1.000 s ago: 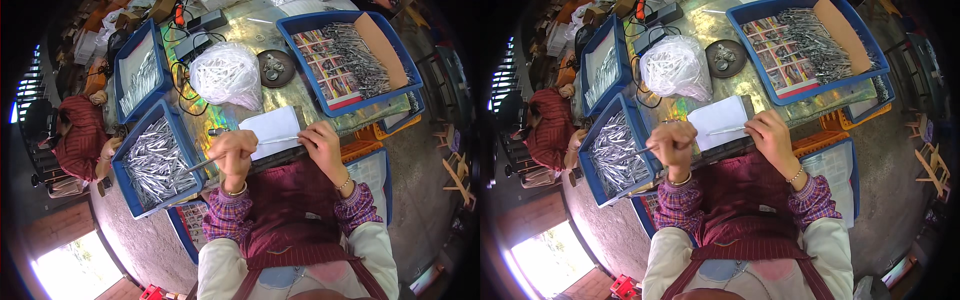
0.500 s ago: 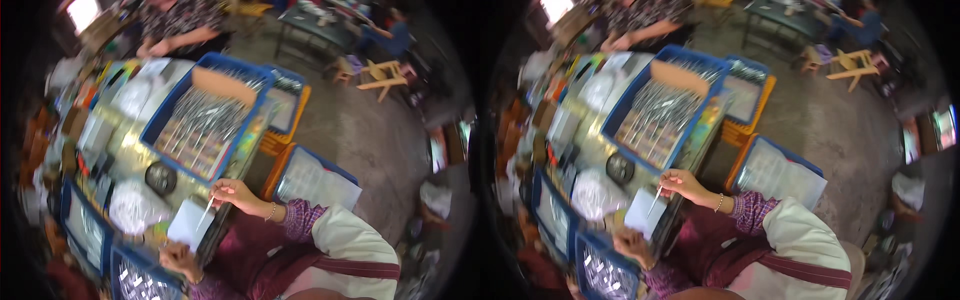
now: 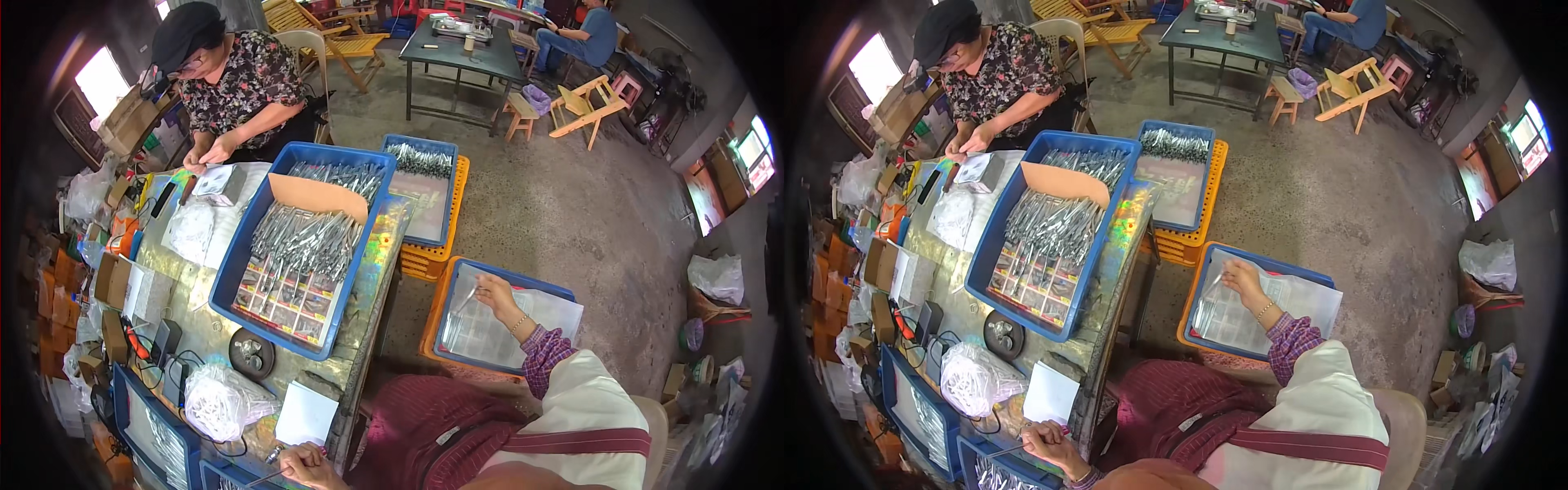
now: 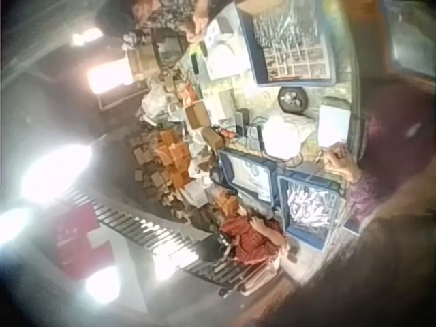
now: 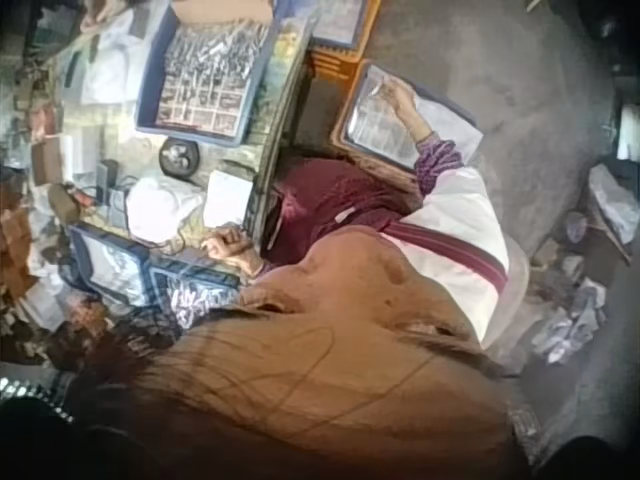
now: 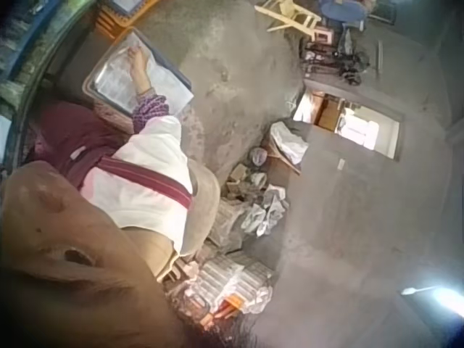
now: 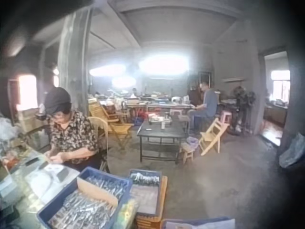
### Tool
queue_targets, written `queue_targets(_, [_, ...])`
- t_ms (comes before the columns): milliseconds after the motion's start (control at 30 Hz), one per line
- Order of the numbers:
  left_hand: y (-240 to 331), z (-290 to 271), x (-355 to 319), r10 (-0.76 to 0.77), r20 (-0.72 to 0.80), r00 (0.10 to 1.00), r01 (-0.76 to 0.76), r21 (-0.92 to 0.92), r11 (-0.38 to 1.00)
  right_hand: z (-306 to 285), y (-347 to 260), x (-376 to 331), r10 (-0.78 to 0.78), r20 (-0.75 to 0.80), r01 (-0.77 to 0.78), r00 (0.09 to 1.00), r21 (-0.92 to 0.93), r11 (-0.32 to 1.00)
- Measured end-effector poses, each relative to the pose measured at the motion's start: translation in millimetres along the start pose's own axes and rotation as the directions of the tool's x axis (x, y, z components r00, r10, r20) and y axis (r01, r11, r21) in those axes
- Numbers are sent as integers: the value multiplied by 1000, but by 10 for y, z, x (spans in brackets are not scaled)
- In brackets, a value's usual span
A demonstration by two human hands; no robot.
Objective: Assembling and inspecting small metal hardware components at a workbench in a workshop.
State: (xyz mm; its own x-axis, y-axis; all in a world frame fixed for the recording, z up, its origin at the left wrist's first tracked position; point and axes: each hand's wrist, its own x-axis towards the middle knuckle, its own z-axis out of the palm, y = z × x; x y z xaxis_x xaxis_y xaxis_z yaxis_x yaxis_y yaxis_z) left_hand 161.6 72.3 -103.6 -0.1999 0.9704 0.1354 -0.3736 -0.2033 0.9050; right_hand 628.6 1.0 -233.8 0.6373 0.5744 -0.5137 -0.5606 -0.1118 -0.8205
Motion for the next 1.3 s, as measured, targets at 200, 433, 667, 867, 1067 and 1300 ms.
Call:
queue_targets(200, [-13,63,-9,-27,18,999,26,8,1000,-730,593,276,-9,-236,-68,972,-317,946])
queue_targets(433, [33,174,-71,-59,-44,997,62,72,995,-820,958,349,-30,-266,-72,964,-367,927])
queue_targets(667, [-55,83,-59,-103,54,993,100,41,994,-977,1025,398,-94,-190,-13,977,-498,867])
queue_targets(867, [-8,23,-132,-109,28,994,107,61,992,-759,1043,374,-24,-188,-62,982,-439,896])
queue_targets(1067, [-32,203,-117,-122,27,992,120,91,989,-646,1287,456,-40,-146,-38,989,-495,868])
queue_targets(1300, [-66,134,-111,-138,112,984,128,93,987,-496,1558,483,-462,202,379,864,-864,331])
